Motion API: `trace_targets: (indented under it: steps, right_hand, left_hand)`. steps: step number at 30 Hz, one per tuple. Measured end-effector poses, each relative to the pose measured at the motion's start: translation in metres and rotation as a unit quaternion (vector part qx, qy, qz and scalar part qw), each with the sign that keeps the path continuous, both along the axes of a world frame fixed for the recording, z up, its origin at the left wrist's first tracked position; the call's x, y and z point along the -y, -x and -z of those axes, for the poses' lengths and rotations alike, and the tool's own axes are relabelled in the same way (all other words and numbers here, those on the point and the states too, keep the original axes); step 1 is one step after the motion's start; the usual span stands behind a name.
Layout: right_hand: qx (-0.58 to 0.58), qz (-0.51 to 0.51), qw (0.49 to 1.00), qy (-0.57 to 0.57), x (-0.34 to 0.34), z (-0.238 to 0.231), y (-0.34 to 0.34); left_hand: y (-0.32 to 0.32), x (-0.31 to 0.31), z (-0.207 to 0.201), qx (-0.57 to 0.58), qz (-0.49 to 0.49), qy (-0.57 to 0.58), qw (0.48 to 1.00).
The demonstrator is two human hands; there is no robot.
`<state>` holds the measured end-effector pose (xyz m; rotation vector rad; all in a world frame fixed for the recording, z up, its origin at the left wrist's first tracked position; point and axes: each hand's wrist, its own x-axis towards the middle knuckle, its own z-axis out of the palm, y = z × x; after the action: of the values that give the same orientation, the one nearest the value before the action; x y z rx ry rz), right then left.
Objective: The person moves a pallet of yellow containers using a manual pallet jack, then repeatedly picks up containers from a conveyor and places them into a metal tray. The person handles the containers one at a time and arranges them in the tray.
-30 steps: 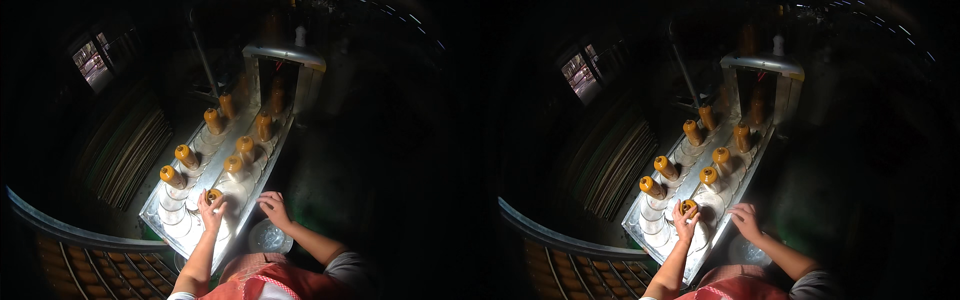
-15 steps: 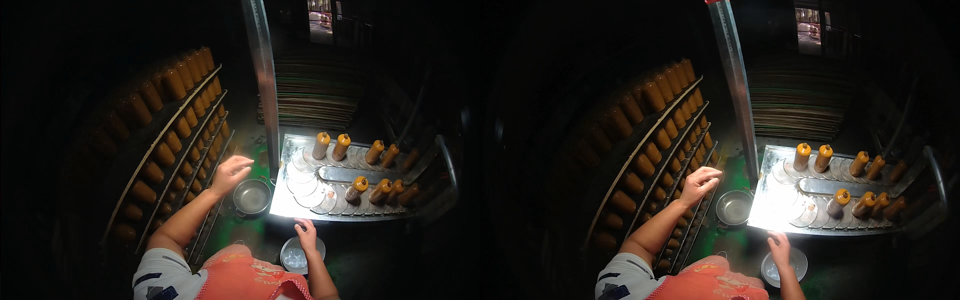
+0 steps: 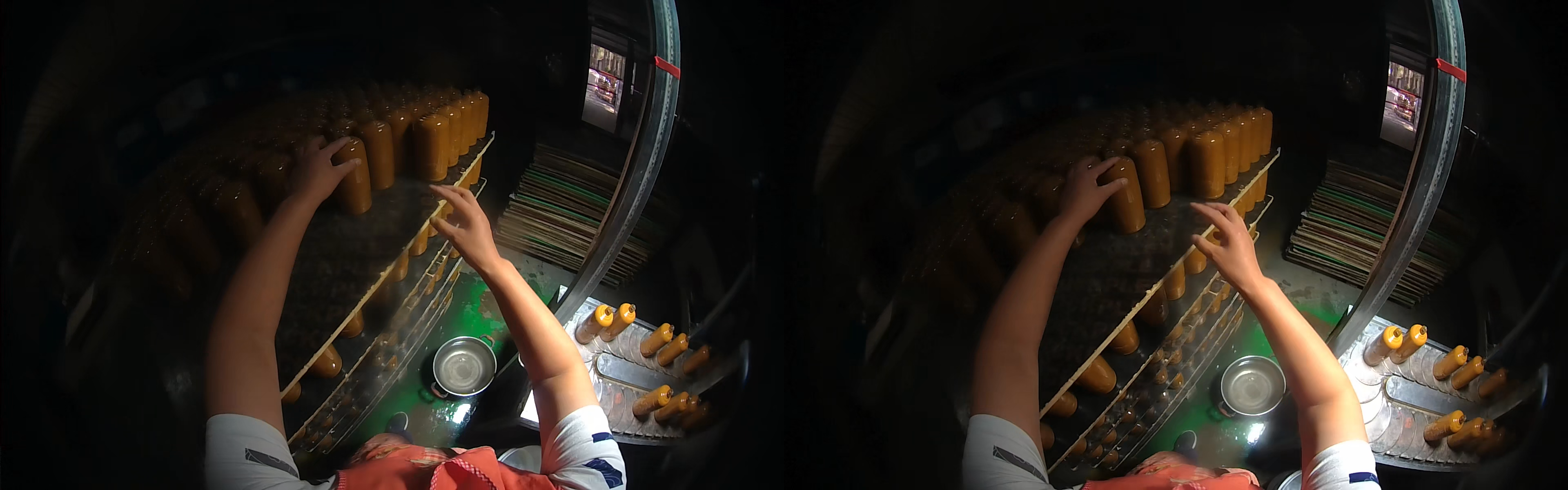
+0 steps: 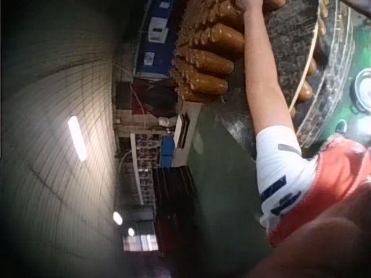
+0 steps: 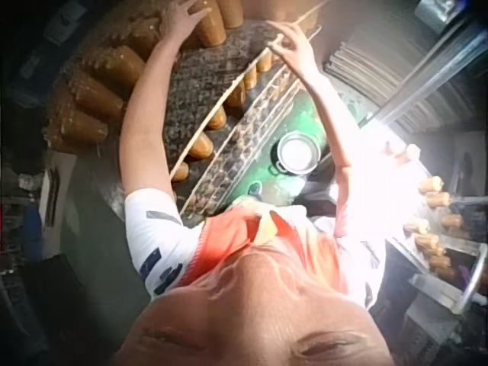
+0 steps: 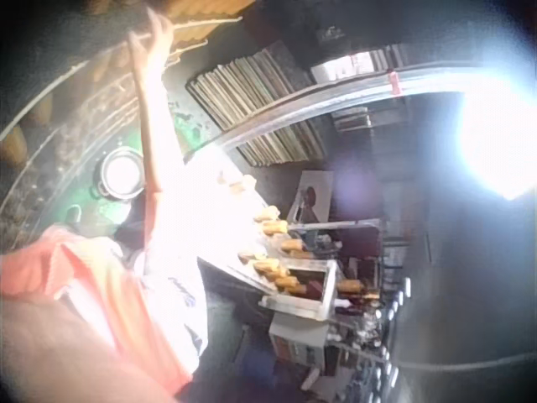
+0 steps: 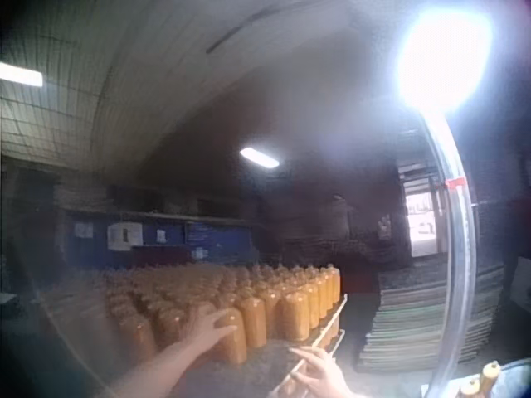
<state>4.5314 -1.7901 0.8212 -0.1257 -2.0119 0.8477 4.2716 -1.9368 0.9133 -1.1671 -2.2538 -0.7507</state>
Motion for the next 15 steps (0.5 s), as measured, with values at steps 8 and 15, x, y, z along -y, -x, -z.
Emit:
trace_targets:
  steps: [8, 15]
  right_hand:
    - [0.033, 0.014, 0.987, -0.16, -0.094, -0.072, 0.226]
    - [0.175, 0.133, 0.965, -0.143, -0.051, -0.086, 0.264]
  left_hand:
    - [0.033, -0.039, 0.023, -0.032, 0.093, -0.026, 0.995]
    - [0.038, -0.009, 0.024, -0.078, 0.125, -0.068, 0.987]
